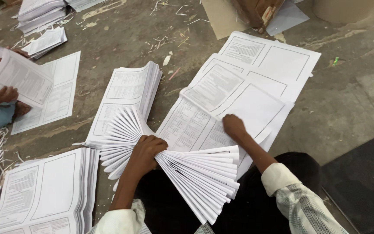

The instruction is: The person sits on the floor and sorts through a large stack of printed paper sheets. They fan the sheets, separate them into smaller piles, and align the edges. Another person is visible nearby doing the same task.

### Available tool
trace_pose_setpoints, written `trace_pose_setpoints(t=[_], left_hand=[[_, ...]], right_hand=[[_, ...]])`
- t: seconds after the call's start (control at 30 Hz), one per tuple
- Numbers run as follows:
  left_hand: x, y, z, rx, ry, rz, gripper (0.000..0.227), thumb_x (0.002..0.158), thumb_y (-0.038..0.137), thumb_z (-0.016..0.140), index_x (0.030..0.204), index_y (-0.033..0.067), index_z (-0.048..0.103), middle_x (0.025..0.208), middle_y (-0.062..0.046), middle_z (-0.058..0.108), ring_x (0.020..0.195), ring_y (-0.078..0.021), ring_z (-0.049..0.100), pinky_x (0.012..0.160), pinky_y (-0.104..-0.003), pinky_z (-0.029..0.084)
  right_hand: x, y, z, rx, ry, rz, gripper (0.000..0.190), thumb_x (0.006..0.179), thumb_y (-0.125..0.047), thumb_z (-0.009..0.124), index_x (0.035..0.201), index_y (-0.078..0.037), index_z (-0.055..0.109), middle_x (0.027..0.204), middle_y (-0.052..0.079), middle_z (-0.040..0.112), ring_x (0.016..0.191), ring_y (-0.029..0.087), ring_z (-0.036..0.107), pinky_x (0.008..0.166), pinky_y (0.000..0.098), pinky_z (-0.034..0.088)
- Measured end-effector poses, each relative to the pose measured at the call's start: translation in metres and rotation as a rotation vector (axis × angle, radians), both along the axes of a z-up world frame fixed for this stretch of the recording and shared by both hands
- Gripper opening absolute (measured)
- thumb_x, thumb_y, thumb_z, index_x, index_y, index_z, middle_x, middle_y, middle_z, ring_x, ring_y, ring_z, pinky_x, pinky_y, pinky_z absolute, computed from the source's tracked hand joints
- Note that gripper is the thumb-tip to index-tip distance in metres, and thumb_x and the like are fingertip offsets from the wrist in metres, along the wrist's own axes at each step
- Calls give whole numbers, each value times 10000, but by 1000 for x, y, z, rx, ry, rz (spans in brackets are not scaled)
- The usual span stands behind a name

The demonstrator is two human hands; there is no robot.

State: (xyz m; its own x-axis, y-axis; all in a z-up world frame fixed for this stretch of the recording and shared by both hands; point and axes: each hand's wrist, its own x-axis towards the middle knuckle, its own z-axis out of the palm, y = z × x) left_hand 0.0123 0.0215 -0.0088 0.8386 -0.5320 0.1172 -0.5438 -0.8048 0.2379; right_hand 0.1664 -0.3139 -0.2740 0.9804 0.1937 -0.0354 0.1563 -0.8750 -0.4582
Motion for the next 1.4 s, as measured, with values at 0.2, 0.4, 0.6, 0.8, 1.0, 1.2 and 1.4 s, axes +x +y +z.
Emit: trace_pose_setpoints(t=[0.2, 0.4, 0.6, 0.8, 1.0, 1.2, 1.4], left_hand=[[-5, -15, 16, -101, -119, 20, 814, 493, -51, 759, 1295, 60, 676, 1526, -134, 458, 1163, -363, 556, 873, -430, 510], [-8, -8, 10, -115, -143, 9, 373, 632, -16, 779, 974, 63, 652, 1256, -63, 638, 1235, -299, 593, 961, -392, 520], [-10, -11, 3, -69, -178, -60, 277, 563, 39, 794, 791, 73, 640, 969, -57, 680, 1139, -300, 616, 999, -498, 389], [-5, -22, 10, -8, -62, 1, 386, 632, 77, 820, 1001, 99, 707, 1187, -42, 688, 1178, -248, 611, 1153, -488, 351], [-4, -24, 18, -133, -113, -3, 754, 567, 80, 826, 1304, 33, 677, 1458, -182, 574, 1154, -341, 584, 1002, -446, 405], [-5, -14, 6, -44, -49, 25, 368, 612, 41, 815, 948, 68, 667, 994, -47, 674, 1027, -261, 631, 1045, -427, 429], [-7, -16, 10, -53, -140, -2, 367, 610, 25, 804, 948, 78, 670, 1160, -16, 704, 1072, -287, 608, 961, -397, 463]], right_hand=[[-105, 44, 122, 811, 336, 590, 151, 871, -123, 768, 1019, -97, 750, 940, 52, 779, 851, 188, 760, 757, 339, 643], [-112, 59, 144, 810, 411, 635, 300, 1003, -303, 617, 1190, -108, 746, 1152, 69, 775, 1059, 238, 718, 961, 387, 587], [-1, -16, 36, -217, -113, 37, 877, 715, -477, 834, 1286, 110, 520, 1445, 355, 443, 1372, 472, 416, 1041, 539, 420], [-27, 32, 10, 2, -24, 165, 182, 915, -62, 595, 1047, 11, 698, 1128, 181, 685, 1078, 370, 646, 881, 498, 539], [-132, 57, 135, 763, 487, 565, 246, 960, -250, 653, 1035, -48, 773, 1007, 119, 808, 846, 219, 770, 772, 351, 637], [-50, 32, 85, 513, -76, 288, 529, 923, -380, 708, 1244, 41, 680, 1229, 213, 697, 977, 316, 676, 841, 450, 585], [16, -5, -17, -377, -17, 116, 293, 846, -1, 657, 1132, -28, 718, 1258, 209, 649, 1186, 342, 634, 894, 400, 596]])
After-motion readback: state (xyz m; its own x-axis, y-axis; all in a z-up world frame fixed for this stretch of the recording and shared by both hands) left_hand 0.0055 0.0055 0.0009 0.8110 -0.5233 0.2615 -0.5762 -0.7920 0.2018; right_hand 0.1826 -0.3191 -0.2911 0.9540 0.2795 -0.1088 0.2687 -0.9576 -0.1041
